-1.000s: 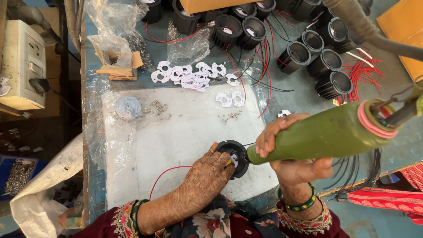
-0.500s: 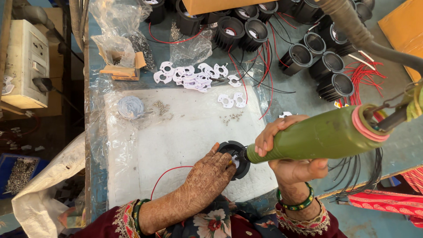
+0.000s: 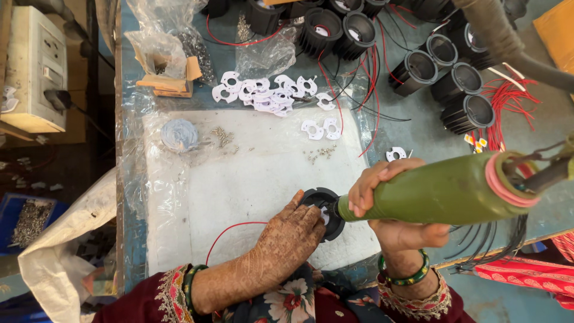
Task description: The person places an LED disc with wires into a black finned bulb housing, then uses a green electric screwdriver to drive screws and secure the parts. They thread wires through white plastic mounting plates, fit the plate onto the housing, and set finished housings aside while working through a batch of components on the workbench.
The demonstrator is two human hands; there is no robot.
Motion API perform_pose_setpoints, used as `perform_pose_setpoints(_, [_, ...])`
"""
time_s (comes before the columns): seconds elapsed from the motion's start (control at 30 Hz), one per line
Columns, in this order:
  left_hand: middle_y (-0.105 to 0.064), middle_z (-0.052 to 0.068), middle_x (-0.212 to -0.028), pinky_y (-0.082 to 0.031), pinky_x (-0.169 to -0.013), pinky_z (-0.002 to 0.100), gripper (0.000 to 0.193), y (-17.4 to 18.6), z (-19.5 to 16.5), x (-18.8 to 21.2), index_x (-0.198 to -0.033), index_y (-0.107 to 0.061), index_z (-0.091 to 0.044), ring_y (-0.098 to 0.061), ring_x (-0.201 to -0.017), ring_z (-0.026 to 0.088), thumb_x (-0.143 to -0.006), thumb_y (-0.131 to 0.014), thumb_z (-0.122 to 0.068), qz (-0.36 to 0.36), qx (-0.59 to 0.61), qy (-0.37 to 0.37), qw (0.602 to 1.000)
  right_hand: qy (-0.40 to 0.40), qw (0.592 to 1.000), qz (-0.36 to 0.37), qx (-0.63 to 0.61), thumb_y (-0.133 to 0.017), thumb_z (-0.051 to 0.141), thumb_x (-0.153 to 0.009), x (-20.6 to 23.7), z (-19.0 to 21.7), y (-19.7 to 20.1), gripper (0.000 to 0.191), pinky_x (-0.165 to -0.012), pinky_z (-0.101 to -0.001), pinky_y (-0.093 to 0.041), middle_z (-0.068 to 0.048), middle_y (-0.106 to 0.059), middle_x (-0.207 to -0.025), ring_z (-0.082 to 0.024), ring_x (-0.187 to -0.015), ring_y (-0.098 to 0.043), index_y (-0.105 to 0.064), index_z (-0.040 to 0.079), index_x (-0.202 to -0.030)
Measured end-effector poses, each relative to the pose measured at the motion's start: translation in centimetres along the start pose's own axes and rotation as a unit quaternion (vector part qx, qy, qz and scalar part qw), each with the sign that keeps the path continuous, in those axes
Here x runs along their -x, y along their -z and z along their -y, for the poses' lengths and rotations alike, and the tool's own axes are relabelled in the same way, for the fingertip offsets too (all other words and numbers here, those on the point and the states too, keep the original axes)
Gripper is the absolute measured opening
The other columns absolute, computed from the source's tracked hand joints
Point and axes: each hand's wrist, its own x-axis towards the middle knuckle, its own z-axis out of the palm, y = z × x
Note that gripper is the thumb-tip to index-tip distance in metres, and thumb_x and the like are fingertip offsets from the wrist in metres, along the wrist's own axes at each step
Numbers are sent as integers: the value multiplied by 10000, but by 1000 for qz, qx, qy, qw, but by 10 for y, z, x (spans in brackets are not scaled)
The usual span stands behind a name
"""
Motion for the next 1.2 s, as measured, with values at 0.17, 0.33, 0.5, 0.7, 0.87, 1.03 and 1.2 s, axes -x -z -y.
perform_pose_setpoints(0.17, [-631, 108, -1007, -316, -1215, 545, 225, 0, 1, -1, -1007, -700, -29, -649, -1045, 270, -804, -636, -101, 29, -2, 1, 1000, -15, 999, -8, -33, -618, 856, -760, 2, 1, 5, 932, -519, -402, -483, -162, -516, -743, -248, -580, -519, -454, 2, -1097])
perform_pose_setpoints(0.33, [-633, 109, -1016, -312, -1221, 543, 221, -1, 2, -2, -1015, -702, -33, -650, -1047, 263, -815, -624, -84, 15, 1, 3, 1000, 14, 1000, 0, -26, -587, 871, -796, -2, 6, 1, 926, -476, -363, -472, -143, -530, -682, -223, -534, -512, -476, 9, -1115])
perform_pose_setpoints(0.5, [-640, 124, -1032, -313, -1223, 539, 195, -4, 3, -3, -983, -695, -30, -649, -1047, 275, -811, -621, -83, 24, -6, 2, 1000, 70, 992, 11, -108, -558, 866, -803, -36, 42, 20, 935, -483, -403, -483, -163, -560, -670, -252, -531, -549, -544, -25, -1085])
perform_pose_setpoints(0.7, [-645, 138, -1032, -329, -1207, 536, 221, -4, 4, -3, -996, -698, -10, -651, -1043, 287, -801, -626, -84, 7, -7, -4, 1000, 88, 995, 8, -55, -538, 814, -863, -66, 24, 27, 855, -587, -393, -474, -166, -546, -784, -245, -601, -530, -518, 16, -1169])
perform_pose_setpoints(0.87, [-654, 132, -1037, -347, -1205, 538, 210, -2, 3, -4, -979, -706, -11, -659, -1051, 285, -797, -623, -75, 0, -1, -2, 1000, 57, 998, 11, -21, -570, 833, -868, -90, -32, 25, 865, -563, -366, -475, -142, -522, -750, -229, -594, -526, -464, 35, -1183])
perform_pose_setpoints(1.03, [-655, 145, -1033, -343, -1191, 547, 220, 0, 3, -5, -962, -707, -10, -658, -1049, 302, -769, -632, -84, 16, 10, 1, 1000, 48, 999, 7, 15, -576, 846, -844, -97, -55, 36, 889, -585, -362, -469, -139, -523, -744, -230, -609, -527, -453, 47, -1214])
perform_pose_setpoints(1.2, [-654, 138, -1038, -340, -1201, 546, 223, 1, 2, -6, -977, -700, -10, -656, -1055, 300, -776, -629, -76, 23, 7, 2, 1000, 40, 999, 3, 15, -587, 836, -835, -95, -59, 42, 880, -596, -366, -468, -132, -521, -743, -231, -615, -530, -456, 53, -1214])
